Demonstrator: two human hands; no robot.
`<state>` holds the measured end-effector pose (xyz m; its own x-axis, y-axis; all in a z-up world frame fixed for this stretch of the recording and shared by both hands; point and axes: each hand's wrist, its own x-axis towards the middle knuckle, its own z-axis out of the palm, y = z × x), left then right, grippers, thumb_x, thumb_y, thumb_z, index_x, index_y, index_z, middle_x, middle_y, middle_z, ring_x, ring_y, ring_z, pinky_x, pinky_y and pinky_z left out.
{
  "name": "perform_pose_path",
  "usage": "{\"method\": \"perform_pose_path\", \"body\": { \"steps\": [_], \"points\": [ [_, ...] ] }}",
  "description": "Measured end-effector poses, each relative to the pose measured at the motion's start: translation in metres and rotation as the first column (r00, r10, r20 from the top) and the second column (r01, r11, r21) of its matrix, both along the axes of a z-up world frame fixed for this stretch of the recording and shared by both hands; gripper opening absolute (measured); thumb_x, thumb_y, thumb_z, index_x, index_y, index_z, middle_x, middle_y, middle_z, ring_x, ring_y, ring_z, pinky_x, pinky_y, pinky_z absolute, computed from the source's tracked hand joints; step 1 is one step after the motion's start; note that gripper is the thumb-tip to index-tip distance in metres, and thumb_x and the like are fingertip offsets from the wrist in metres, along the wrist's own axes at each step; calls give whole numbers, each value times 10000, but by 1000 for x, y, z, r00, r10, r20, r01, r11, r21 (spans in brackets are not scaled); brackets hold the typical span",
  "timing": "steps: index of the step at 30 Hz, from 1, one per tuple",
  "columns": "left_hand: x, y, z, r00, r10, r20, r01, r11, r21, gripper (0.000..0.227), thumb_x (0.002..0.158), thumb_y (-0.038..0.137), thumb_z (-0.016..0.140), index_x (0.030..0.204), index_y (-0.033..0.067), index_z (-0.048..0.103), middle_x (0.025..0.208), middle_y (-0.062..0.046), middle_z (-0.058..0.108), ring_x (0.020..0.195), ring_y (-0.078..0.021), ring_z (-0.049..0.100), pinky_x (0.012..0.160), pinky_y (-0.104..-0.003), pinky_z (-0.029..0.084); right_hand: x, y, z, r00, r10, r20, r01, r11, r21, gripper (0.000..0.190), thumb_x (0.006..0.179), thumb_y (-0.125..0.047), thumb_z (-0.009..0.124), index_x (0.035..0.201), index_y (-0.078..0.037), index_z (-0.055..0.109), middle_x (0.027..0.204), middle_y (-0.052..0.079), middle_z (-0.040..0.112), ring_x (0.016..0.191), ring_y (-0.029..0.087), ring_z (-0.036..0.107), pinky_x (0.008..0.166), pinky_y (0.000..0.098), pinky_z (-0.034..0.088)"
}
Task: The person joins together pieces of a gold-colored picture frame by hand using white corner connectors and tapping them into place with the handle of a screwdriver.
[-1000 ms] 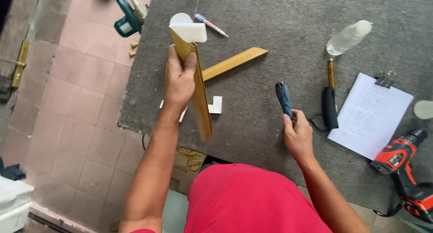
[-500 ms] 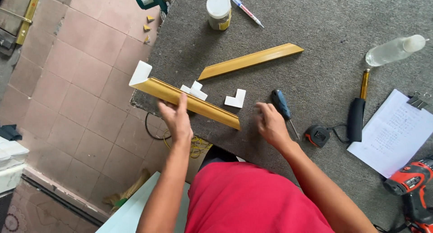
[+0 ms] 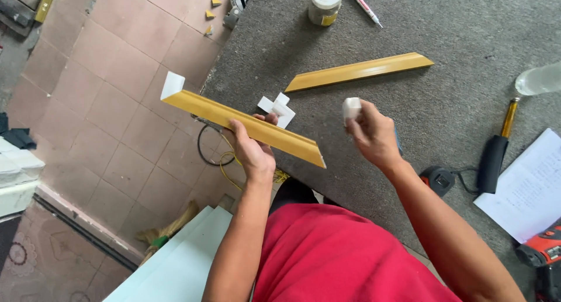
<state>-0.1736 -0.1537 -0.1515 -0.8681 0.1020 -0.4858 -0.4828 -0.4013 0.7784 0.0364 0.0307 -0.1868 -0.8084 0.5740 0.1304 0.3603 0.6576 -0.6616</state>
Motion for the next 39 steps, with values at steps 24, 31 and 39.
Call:
{"method": "perform_pose_path", "body": {
  "steps": [24,31,39],
  "points": [
    [91,186,132,885,-454,-103,459,811,364,331,1053,316,800,1122,118,544,773,3,598,506,-90,590,420,-252,525,131,-76,189,746,-593,-303,373,749,-548,194,977,-75,813,1099,52,728,550,156,665,508,148,607,502,283,521],
    [115,194,150,885,-450,-117,457,794,400,279,1067,259,772,1097,144,519,761,6,591,480,-87,585,391,-256,517,132,-68,178,702,-549,-453,382,828,-411,191,1068,-164,718,1124,14,679,726,124,696,630,115,611,539,277,478],
    [130,208,151,873,-474,-115,471,756,454,247,1014,117,784,1025,146,539,740,10,569,460,-78,553,387,-262,500,112,-57,210,567,-588,-577,308,801,-514,252,1115,-223,640,964,-44,547,1112,246,763,900,168,732,712,314,573]
  ]
}}
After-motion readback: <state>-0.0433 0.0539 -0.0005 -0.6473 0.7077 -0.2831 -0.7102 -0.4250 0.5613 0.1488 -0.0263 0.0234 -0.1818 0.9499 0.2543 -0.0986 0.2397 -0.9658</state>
